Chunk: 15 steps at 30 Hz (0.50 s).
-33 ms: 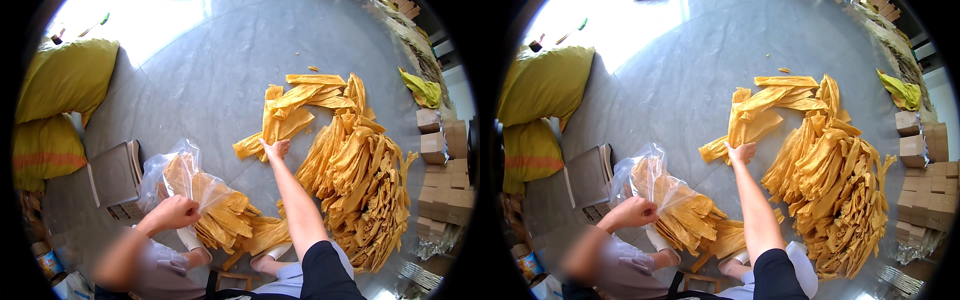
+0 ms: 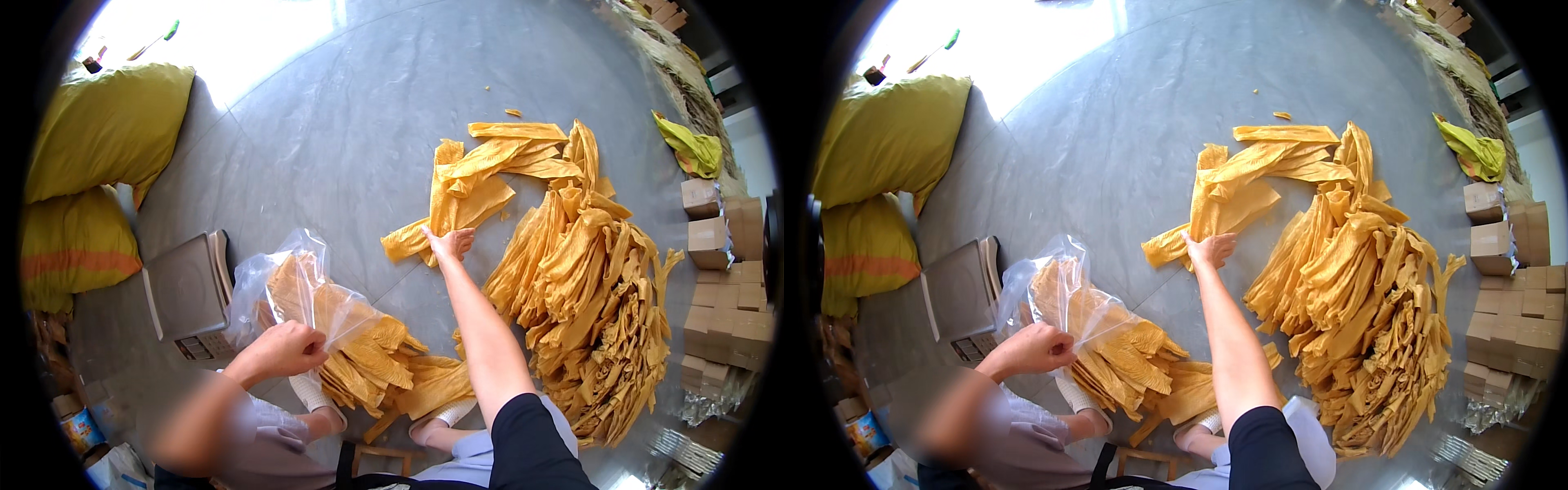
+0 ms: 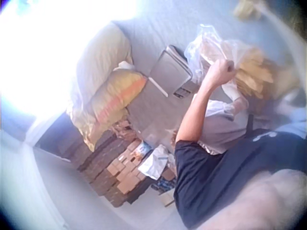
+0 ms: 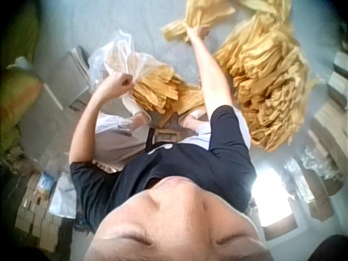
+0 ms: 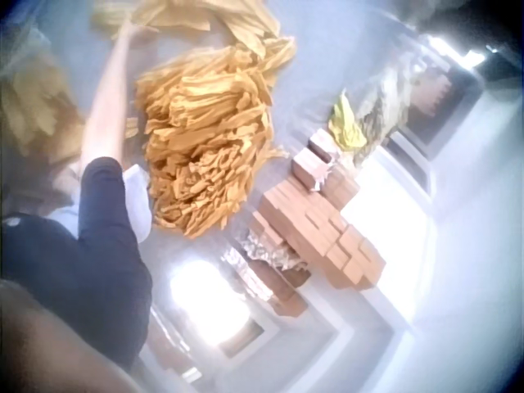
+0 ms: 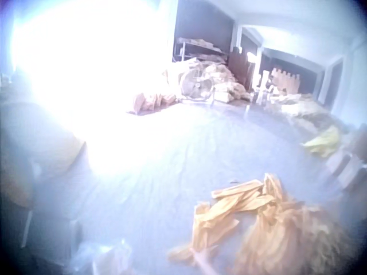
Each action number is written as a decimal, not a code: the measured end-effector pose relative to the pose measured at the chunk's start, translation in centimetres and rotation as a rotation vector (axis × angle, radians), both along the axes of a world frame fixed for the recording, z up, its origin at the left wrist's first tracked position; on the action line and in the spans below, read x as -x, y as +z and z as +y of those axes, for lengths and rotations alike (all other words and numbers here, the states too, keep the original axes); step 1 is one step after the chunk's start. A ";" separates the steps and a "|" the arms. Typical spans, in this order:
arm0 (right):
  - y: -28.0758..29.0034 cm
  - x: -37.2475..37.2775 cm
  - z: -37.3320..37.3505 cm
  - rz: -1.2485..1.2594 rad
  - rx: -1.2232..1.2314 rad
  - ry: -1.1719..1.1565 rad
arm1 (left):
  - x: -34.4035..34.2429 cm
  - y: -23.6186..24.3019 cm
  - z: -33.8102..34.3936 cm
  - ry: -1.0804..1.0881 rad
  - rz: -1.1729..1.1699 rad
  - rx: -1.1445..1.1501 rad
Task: The person picks up strips of dried tofu skin from a pile on the floor and places them into a clear plastic bag by hand.
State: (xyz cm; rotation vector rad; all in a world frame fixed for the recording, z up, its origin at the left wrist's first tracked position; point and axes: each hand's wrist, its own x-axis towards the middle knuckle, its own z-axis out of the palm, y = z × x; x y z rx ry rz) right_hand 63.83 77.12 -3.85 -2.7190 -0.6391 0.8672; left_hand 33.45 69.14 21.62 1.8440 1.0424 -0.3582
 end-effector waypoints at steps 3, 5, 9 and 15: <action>-0.9 0.2 0.8 0.049 0.051 -0.087 | -0.4 0.0 1.0 -0.030 0.026 0.013; -0.8 0.5 0.2 -0.005 0.039 -0.054 | -0.6 0.4 1.4 -0.011 0.045 0.017; 0.1 -0.2 -1.7 0.055 -0.136 -0.148 | -0.7 -0.2 1.9 0.007 0.035 -0.006; -0.4 -1.2 -9.1 -0.008 -0.503 -0.245 | -0.8 0.0 1.6 0.000 0.001 -0.084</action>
